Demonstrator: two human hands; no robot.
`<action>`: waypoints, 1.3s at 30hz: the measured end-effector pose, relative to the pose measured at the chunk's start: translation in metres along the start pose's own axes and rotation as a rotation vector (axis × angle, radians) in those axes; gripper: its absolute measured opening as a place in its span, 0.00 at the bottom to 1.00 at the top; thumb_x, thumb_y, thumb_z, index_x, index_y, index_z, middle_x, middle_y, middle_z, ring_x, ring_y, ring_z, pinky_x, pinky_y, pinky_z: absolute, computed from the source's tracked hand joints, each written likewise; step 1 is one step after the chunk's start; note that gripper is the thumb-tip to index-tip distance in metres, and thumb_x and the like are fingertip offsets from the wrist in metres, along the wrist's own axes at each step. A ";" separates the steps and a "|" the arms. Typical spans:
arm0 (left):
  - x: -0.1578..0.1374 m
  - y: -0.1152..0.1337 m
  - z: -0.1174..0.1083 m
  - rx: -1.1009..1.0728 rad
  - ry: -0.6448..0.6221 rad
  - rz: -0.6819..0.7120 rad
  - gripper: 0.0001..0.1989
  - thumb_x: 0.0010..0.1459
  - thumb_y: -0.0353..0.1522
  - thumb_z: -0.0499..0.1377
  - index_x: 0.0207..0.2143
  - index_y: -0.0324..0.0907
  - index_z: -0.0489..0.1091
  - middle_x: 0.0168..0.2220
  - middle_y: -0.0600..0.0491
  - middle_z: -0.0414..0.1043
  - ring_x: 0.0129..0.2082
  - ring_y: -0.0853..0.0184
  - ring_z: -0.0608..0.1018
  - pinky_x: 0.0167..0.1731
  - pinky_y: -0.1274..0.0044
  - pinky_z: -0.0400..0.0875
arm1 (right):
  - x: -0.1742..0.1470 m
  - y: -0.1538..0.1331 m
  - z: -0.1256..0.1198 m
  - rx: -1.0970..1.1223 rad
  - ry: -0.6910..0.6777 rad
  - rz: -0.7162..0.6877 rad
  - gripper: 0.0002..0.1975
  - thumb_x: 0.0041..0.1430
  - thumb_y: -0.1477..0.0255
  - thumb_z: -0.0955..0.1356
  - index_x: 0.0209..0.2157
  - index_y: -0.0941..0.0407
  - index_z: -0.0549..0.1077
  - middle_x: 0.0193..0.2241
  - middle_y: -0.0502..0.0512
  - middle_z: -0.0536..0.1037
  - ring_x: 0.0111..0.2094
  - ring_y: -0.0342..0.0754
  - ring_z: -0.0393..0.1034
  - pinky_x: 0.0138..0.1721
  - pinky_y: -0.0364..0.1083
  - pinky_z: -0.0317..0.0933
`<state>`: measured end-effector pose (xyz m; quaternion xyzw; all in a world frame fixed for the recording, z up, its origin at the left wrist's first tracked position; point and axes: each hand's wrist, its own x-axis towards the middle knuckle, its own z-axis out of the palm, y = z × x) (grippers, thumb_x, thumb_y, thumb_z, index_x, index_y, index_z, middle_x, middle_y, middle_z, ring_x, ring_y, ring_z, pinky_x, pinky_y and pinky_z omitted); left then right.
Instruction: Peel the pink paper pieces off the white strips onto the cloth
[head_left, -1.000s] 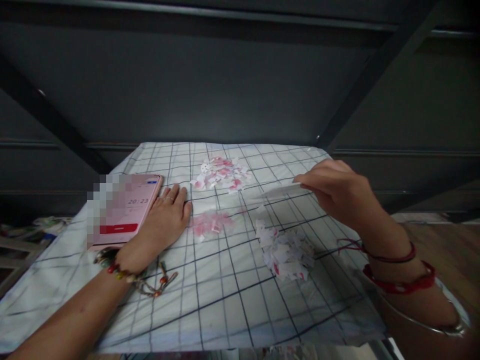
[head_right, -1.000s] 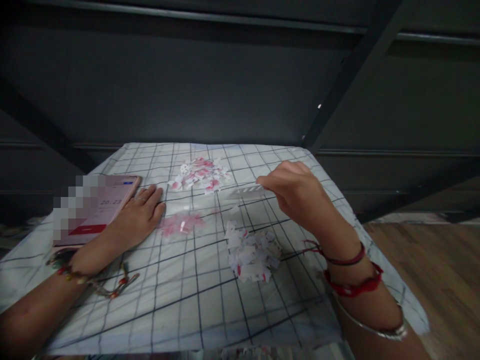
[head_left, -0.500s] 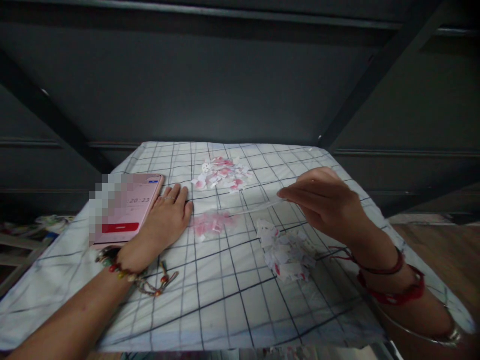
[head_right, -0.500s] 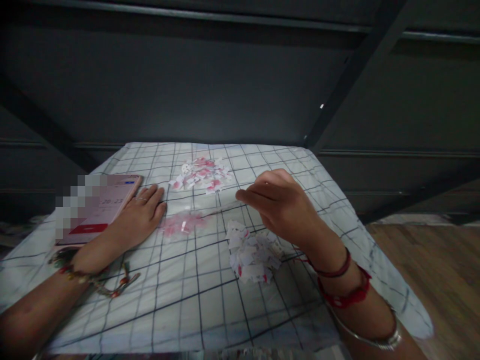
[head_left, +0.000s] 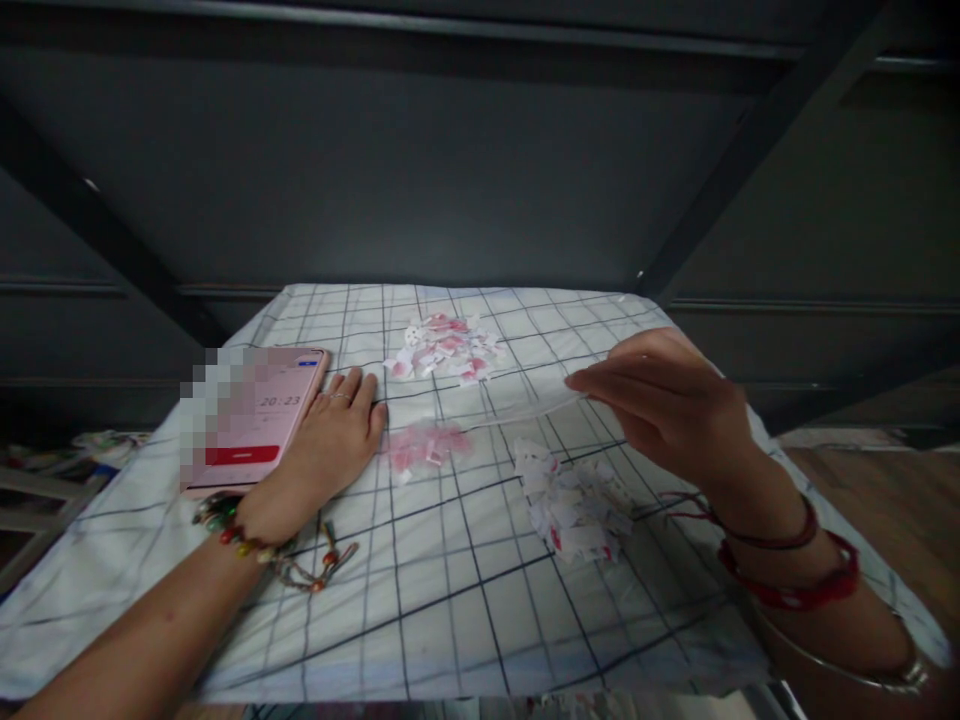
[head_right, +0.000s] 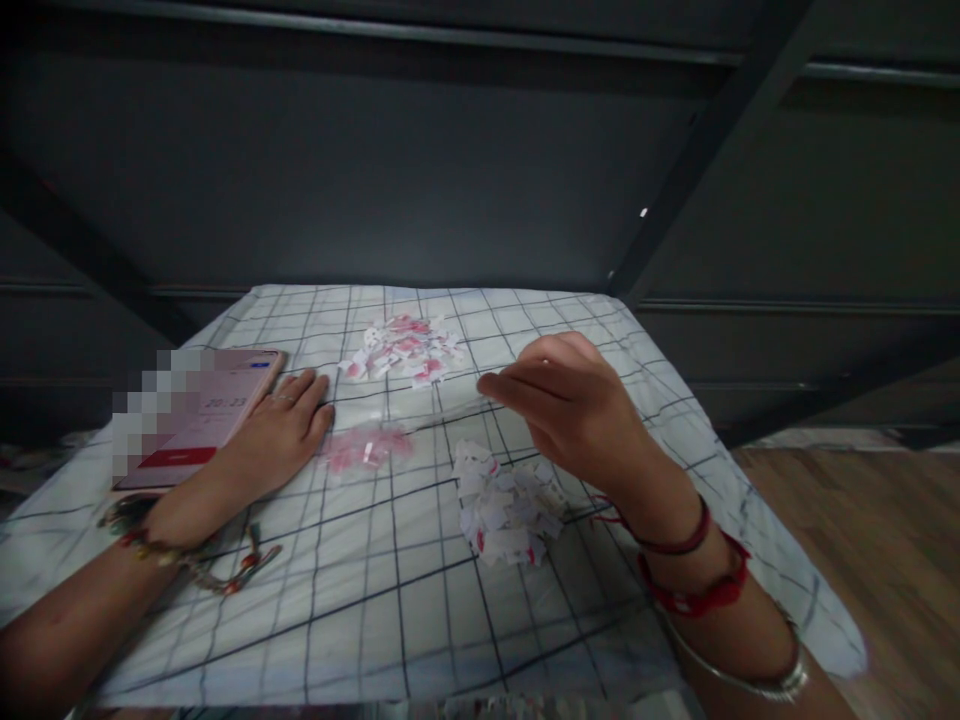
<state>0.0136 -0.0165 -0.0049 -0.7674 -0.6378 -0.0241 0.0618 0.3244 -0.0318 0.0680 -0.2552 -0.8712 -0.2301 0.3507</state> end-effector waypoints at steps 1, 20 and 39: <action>0.000 0.000 0.000 -0.003 0.003 0.001 0.26 0.64 0.35 0.39 0.59 0.26 0.57 0.61 0.33 0.56 0.61 0.49 0.60 0.58 0.61 0.57 | 0.000 0.001 0.000 -0.035 0.016 0.023 0.12 0.56 0.84 0.63 0.36 0.53 0.71 0.26 0.48 0.76 0.29 0.44 0.67 0.32 0.46 0.60; -0.001 -0.003 0.003 -0.032 0.032 -0.001 0.27 0.64 0.35 0.40 0.58 0.26 0.57 0.61 0.33 0.56 0.61 0.48 0.60 0.57 0.58 0.57 | -0.007 0.012 -0.009 -0.062 -0.096 0.036 0.10 0.56 0.82 0.63 0.37 0.53 0.68 0.24 0.49 0.74 0.28 0.45 0.65 0.31 0.47 0.60; -0.002 -0.003 0.006 -0.035 0.069 -0.022 0.26 0.64 0.36 0.40 0.58 0.29 0.58 0.60 0.36 0.58 0.60 0.52 0.62 0.57 0.61 0.57 | 0.002 -0.001 0.002 0.003 -0.061 -0.050 0.14 0.54 0.85 0.63 0.37 0.54 0.70 0.25 0.49 0.74 0.29 0.44 0.65 0.33 0.45 0.60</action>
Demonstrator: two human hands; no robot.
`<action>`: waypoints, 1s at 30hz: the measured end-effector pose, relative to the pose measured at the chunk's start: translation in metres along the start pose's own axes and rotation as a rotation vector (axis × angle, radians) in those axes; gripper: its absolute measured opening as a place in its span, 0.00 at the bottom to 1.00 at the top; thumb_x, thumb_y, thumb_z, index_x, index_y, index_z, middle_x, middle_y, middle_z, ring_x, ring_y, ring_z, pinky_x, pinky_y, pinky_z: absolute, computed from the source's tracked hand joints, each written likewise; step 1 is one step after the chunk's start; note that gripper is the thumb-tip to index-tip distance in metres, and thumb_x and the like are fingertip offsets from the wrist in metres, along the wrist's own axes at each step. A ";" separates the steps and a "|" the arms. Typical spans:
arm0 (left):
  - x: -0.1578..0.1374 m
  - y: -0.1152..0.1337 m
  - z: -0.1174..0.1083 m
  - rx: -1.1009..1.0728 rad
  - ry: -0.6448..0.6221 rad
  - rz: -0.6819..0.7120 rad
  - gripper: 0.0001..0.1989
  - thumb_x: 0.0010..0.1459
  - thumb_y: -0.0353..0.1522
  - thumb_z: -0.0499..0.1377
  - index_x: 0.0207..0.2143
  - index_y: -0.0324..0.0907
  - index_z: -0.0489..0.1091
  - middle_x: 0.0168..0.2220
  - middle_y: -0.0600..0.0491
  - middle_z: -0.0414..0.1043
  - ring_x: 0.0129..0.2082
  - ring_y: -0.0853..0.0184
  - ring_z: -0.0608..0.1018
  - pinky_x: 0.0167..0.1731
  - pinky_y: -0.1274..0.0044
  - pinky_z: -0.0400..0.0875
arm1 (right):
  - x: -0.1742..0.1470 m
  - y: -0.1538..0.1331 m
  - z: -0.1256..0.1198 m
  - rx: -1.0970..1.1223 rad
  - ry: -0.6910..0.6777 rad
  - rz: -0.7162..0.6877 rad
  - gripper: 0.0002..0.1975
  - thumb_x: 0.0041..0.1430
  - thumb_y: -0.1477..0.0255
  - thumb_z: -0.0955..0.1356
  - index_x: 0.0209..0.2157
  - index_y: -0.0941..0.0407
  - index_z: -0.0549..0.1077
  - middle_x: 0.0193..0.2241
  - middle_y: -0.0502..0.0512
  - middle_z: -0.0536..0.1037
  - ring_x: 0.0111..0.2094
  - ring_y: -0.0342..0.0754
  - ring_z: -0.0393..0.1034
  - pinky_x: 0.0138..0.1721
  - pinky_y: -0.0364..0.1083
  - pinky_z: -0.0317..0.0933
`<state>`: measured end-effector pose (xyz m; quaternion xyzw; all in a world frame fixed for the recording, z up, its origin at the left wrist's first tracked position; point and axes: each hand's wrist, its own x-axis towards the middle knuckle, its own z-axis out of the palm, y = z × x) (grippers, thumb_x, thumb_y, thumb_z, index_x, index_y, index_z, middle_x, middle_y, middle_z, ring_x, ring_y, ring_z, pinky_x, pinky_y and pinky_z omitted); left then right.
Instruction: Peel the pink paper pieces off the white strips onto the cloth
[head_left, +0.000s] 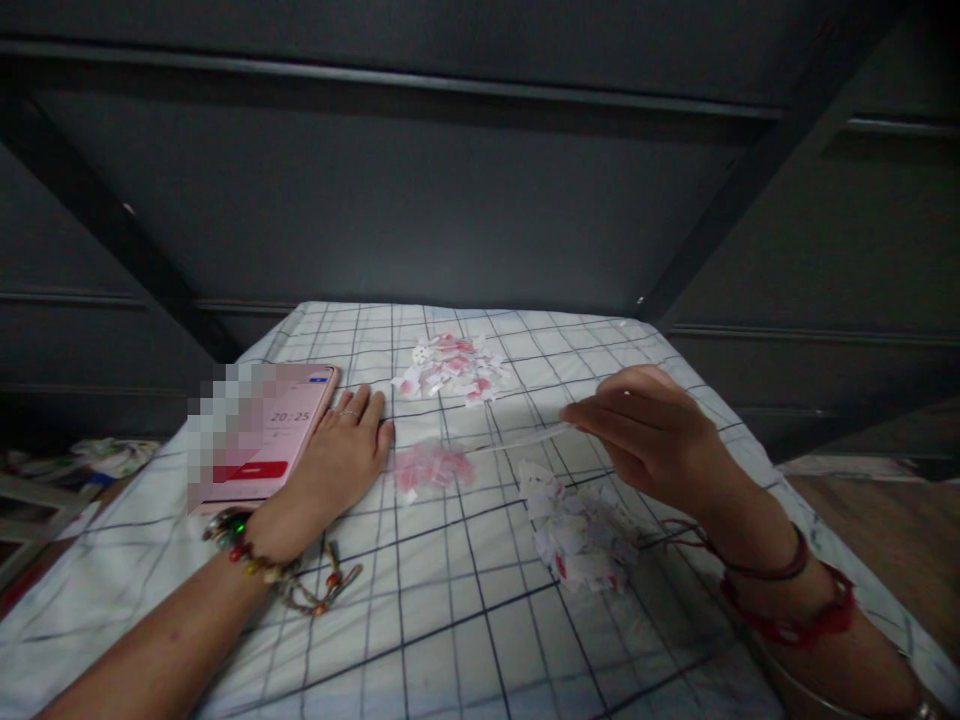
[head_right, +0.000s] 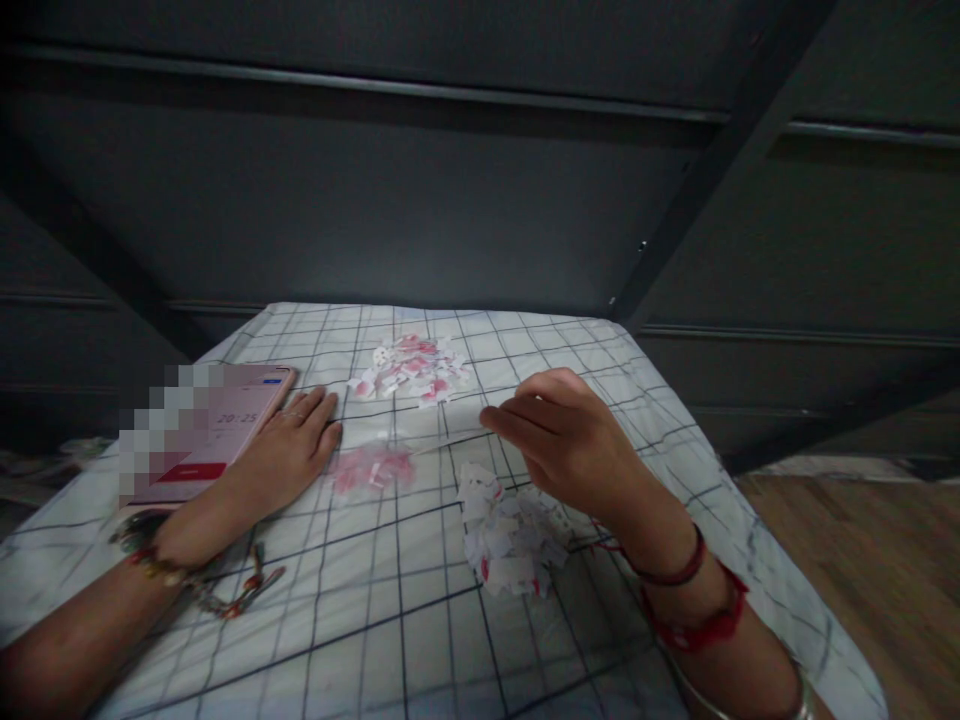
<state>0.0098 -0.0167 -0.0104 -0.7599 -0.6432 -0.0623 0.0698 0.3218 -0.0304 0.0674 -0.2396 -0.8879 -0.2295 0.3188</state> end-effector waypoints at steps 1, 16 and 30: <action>0.000 0.000 0.000 0.001 0.001 0.004 0.27 0.64 0.36 0.39 0.58 0.29 0.58 0.60 0.36 0.58 0.60 0.52 0.62 0.57 0.61 0.57 | 0.001 -0.001 0.003 -0.031 0.025 -0.003 0.15 0.53 0.86 0.62 0.38 0.54 0.70 0.26 0.49 0.75 0.30 0.44 0.65 0.34 0.46 0.60; 0.000 -0.002 -0.002 -0.008 0.013 0.037 0.26 0.63 0.35 0.40 0.57 0.29 0.59 0.59 0.35 0.60 0.59 0.50 0.63 0.56 0.60 0.59 | -0.004 0.009 0.020 -0.265 -0.081 0.146 0.15 0.51 0.86 0.59 0.33 0.54 0.71 0.23 0.48 0.73 0.27 0.45 0.63 0.31 0.46 0.54; 0.001 0.001 -0.004 0.008 -0.001 0.028 0.26 0.63 0.35 0.41 0.57 0.26 0.59 0.59 0.32 0.59 0.60 0.49 0.63 0.57 0.60 0.58 | -0.005 0.014 0.023 -0.281 -0.141 0.226 0.15 0.52 0.85 0.60 0.33 0.56 0.73 0.23 0.51 0.73 0.28 0.47 0.63 0.30 0.46 0.54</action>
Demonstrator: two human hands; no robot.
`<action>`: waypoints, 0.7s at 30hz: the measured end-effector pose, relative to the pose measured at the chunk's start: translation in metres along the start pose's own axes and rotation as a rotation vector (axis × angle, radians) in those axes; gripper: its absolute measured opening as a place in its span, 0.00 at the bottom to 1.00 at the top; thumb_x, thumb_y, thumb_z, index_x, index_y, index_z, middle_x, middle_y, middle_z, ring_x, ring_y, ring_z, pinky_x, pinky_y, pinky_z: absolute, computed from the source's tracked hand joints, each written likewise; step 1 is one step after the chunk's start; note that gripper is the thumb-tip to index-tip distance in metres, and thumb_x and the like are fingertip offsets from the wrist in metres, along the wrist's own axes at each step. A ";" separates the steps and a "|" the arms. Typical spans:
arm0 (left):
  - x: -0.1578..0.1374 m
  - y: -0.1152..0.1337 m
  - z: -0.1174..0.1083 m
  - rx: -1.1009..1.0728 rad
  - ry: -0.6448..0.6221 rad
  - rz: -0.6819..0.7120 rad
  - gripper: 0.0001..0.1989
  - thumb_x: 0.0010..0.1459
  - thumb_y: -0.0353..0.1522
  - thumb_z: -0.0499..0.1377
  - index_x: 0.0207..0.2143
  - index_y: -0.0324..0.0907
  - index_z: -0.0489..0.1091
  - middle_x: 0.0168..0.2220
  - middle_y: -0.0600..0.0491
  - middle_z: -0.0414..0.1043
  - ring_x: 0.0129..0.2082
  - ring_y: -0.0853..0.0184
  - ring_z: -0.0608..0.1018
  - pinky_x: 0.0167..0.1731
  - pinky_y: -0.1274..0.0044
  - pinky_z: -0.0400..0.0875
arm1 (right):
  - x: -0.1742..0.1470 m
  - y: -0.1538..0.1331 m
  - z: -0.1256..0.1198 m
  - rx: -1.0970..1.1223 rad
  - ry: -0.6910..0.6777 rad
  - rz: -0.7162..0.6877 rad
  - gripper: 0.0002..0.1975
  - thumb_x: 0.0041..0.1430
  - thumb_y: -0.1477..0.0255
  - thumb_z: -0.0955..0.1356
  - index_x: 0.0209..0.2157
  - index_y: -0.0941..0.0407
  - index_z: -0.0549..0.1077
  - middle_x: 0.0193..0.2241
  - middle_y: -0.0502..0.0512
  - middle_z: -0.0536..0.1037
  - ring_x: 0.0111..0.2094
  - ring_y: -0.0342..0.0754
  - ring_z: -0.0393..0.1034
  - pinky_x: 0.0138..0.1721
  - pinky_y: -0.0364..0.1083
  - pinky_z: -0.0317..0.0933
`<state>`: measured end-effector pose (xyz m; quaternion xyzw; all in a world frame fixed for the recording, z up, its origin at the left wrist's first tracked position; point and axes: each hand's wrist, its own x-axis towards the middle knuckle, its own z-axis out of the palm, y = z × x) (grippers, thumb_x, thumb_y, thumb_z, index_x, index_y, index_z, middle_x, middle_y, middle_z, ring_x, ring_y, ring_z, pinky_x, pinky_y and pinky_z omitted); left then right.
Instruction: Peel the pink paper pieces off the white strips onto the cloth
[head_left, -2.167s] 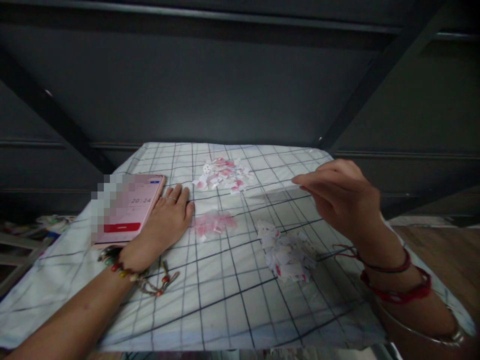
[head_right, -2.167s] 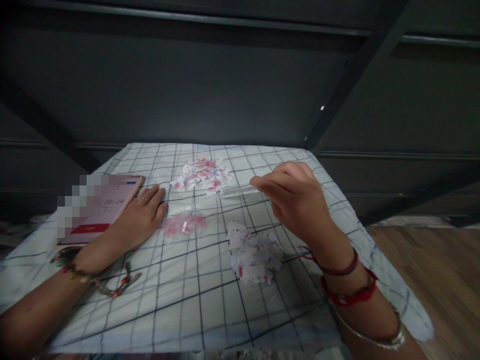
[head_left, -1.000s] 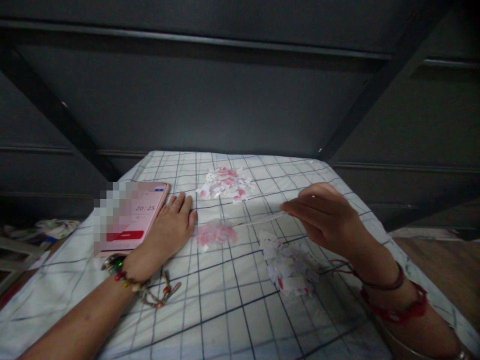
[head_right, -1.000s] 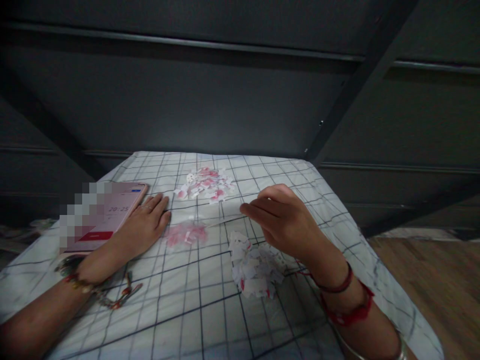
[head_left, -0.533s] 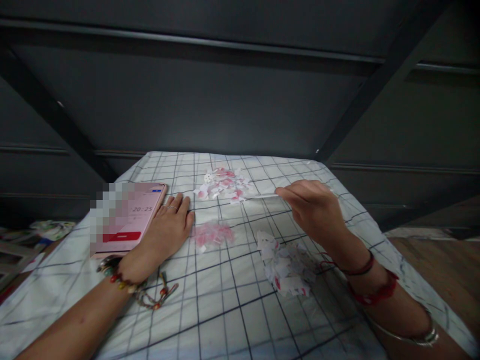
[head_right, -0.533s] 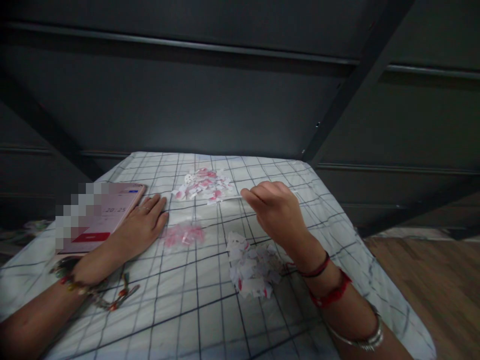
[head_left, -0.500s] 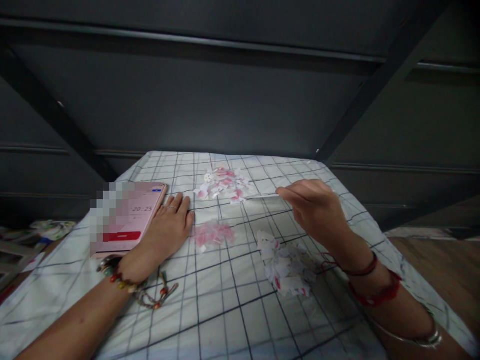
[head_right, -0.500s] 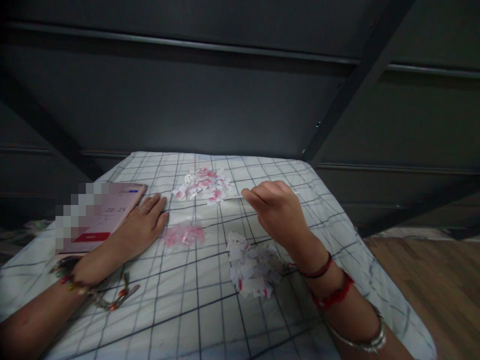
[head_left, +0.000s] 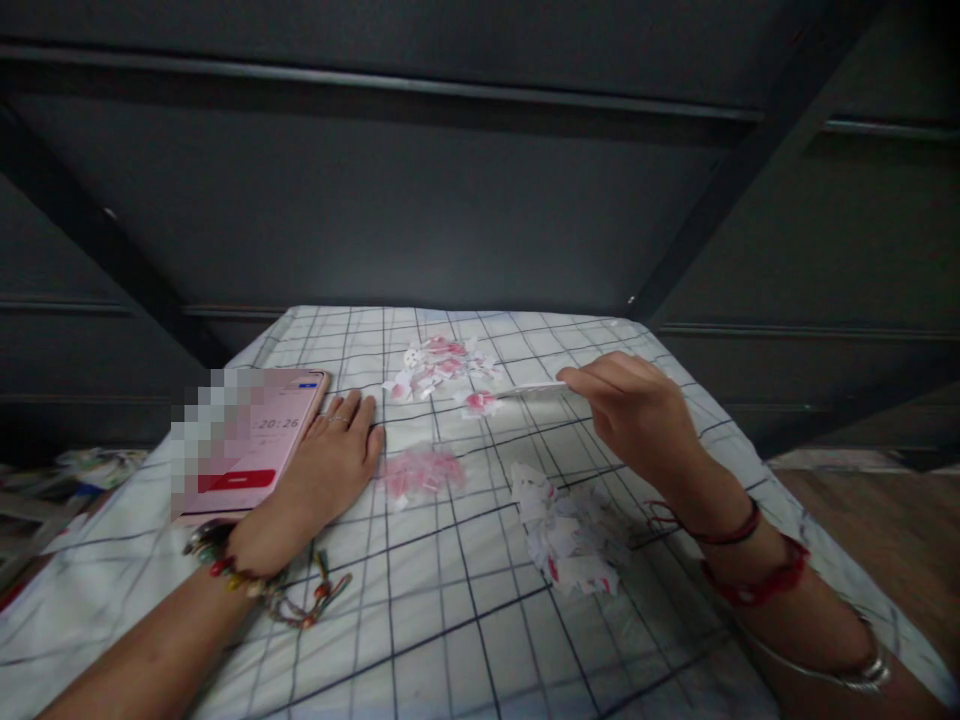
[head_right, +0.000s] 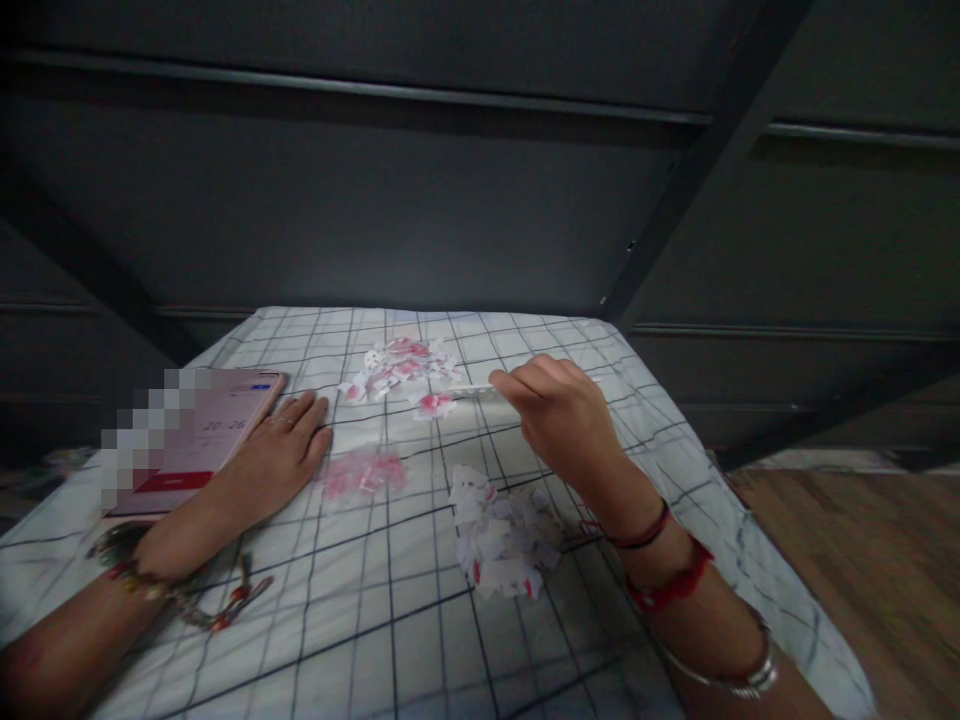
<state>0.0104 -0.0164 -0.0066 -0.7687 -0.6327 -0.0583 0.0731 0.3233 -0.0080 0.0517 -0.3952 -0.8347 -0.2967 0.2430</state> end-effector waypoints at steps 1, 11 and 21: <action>0.000 0.000 0.000 0.000 0.003 0.001 0.26 0.63 0.35 0.41 0.57 0.27 0.60 0.59 0.32 0.59 0.59 0.49 0.63 0.57 0.60 0.58 | 0.000 0.001 0.000 -0.006 0.000 0.016 0.14 0.52 0.85 0.60 0.33 0.56 0.74 0.23 0.51 0.73 0.28 0.47 0.64 0.30 0.47 0.54; 0.000 0.000 -0.001 0.017 -0.036 -0.002 0.28 0.63 0.36 0.38 0.58 0.26 0.59 0.60 0.32 0.58 0.60 0.48 0.62 0.57 0.59 0.57 | -0.002 0.005 -0.002 0.028 -0.011 0.016 0.14 0.54 0.85 0.60 0.34 0.56 0.74 0.24 0.51 0.74 0.29 0.47 0.65 0.31 0.46 0.55; 0.000 0.001 -0.002 0.010 -0.020 0.001 0.26 0.63 0.35 0.40 0.57 0.26 0.59 0.59 0.32 0.58 0.60 0.48 0.63 0.57 0.59 0.58 | 0.001 0.000 -0.002 -0.030 0.003 0.048 0.14 0.55 0.84 0.60 0.34 0.57 0.74 0.24 0.52 0.74 0.29 0.47 0.64 0.30 0.46 0.55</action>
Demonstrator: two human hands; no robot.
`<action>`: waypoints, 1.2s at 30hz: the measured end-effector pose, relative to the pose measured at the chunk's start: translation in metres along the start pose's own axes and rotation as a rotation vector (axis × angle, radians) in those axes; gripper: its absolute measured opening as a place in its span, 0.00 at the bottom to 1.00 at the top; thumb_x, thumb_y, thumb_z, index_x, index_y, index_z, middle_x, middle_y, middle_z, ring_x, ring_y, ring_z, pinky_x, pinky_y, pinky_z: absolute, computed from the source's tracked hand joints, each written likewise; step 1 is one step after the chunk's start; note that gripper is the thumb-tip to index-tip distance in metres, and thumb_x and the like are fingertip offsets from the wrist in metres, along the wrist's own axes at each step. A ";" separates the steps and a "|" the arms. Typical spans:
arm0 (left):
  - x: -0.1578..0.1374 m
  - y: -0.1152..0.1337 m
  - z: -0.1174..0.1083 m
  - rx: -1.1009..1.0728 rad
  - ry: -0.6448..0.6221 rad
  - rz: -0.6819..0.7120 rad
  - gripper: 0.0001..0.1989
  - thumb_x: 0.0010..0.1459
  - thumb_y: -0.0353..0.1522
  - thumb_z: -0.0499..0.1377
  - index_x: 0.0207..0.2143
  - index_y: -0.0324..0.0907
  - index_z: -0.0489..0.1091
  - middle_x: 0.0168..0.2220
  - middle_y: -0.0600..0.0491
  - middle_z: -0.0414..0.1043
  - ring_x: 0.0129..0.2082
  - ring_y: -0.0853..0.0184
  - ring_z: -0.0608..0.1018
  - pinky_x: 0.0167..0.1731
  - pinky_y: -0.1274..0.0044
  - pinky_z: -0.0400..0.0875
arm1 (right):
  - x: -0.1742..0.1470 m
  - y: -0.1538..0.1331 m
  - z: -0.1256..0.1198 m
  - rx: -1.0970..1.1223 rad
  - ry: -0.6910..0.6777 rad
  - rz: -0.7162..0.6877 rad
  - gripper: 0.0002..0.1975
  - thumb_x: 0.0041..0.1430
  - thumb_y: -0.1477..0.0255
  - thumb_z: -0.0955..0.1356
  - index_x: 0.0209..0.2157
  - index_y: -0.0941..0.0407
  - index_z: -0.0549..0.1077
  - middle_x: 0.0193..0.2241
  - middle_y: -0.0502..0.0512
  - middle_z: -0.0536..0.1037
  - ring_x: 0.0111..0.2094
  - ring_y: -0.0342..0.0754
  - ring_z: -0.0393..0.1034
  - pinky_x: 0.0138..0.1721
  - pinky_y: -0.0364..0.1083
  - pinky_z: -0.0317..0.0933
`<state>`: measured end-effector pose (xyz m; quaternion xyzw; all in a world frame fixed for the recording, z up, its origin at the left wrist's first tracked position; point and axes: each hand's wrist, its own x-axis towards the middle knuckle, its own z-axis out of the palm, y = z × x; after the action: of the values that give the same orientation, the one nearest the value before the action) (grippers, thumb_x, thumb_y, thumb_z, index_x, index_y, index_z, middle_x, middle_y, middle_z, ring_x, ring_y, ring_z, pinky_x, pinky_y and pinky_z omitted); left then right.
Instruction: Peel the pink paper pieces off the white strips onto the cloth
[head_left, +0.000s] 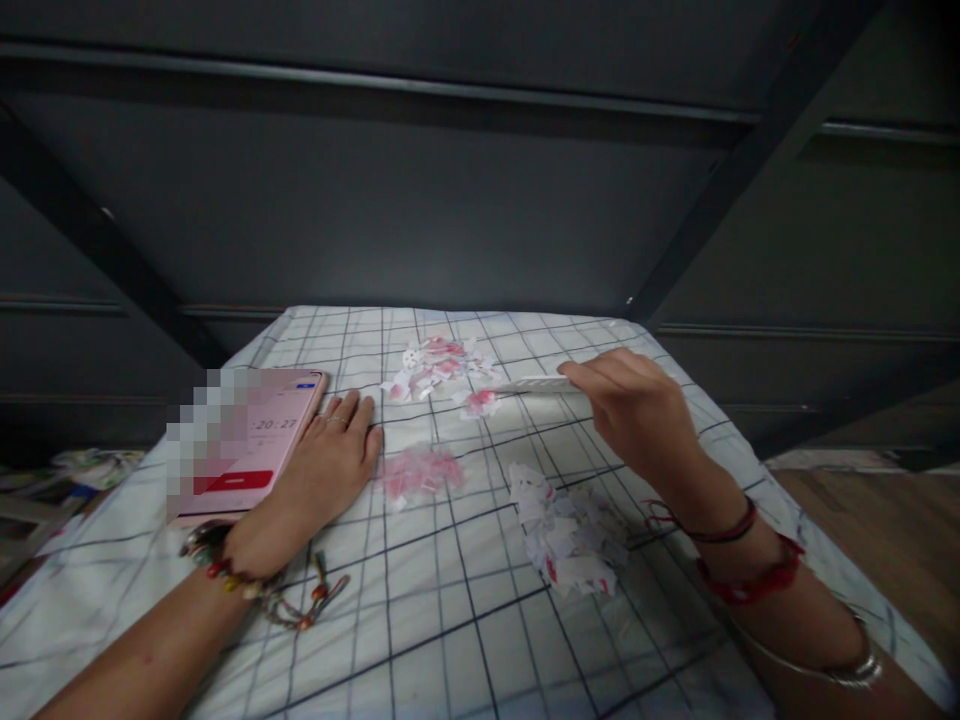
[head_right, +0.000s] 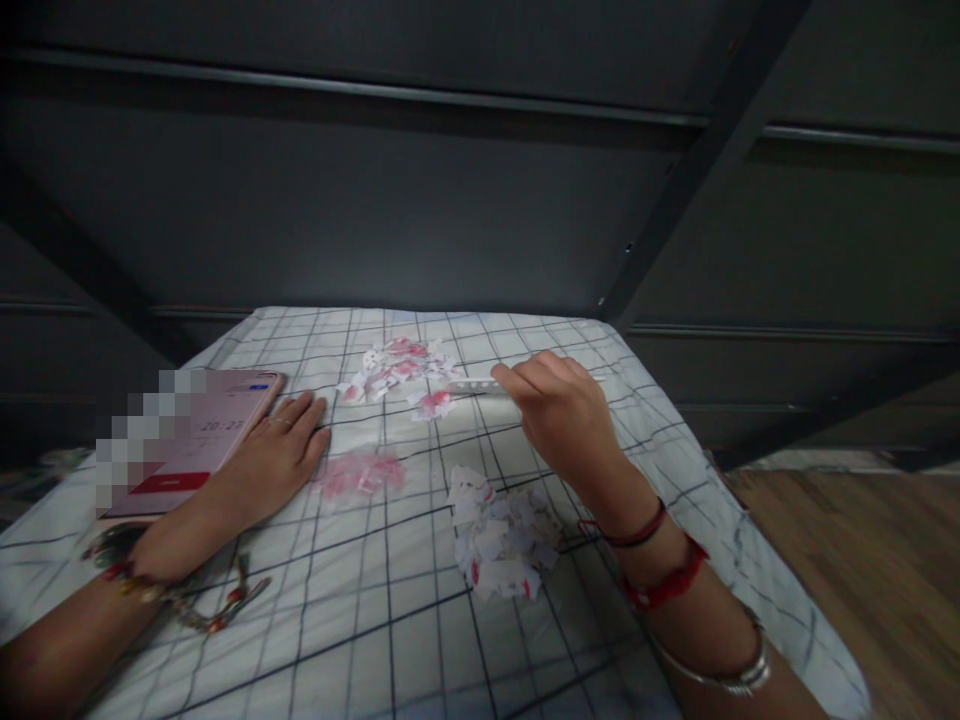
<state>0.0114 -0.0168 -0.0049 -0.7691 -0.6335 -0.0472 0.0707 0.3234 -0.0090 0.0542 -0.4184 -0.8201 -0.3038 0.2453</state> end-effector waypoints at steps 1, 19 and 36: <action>0.000 0.000 0.000 0.009 -0.006 -0.003 0.27 0.63 0.35 0.40 0.57 0.26 0.59 0.60 0.32 0.58 0.60 0.48 0.62 0.58 0.59 0.58 | 0.001 -0.001 0.000 0.016 -0.003 -0.031 0.14 0.54 0.85 0.60 0.34 0.58 0.73 0.23 0.52 0.73 0.28 0.47 0.64 0.29 0.46 0.55; 0.001 0.000 -0.001 0.008 -0.041 0.001 0.26 0.64 0.34 0.41 0.58 0.25 0.57 0.61 0.31 0.56 0.61 0.48 0.61 0.58 0.60 0.57 | -0.005 0.007 -0.010 0.277 0.119 -0.189 0.12 0.56 0.84 0.62 0.38 0.54 0.69 0.26 0.50 0.74 0.27 0.44 0.66 0.28 0.45 0.58; 0.001 -0.003 0.005 -0.008 0.026 0.006 0.26 0.63 0.35 0.41 0.58 0.27 0.59 0.60 0.32 0.58 0.60 0.49 0.62 0.56 0.58 0.60 | -0.001 -0.003 -0.014 0.256 0.158 -0.247 0.14 0.55 0.86 0.60 0.38 0.56 0.70 0.27 0.50 0.76 0.27 0.43 0.66 0.26 0.44 0.57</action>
<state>0.0088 -0.0150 -0.0097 -0.7704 -0.6302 -0.0595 0.0757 0.3235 -0.0205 0.0630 -0.2547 -0.8753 -0.2566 0.3212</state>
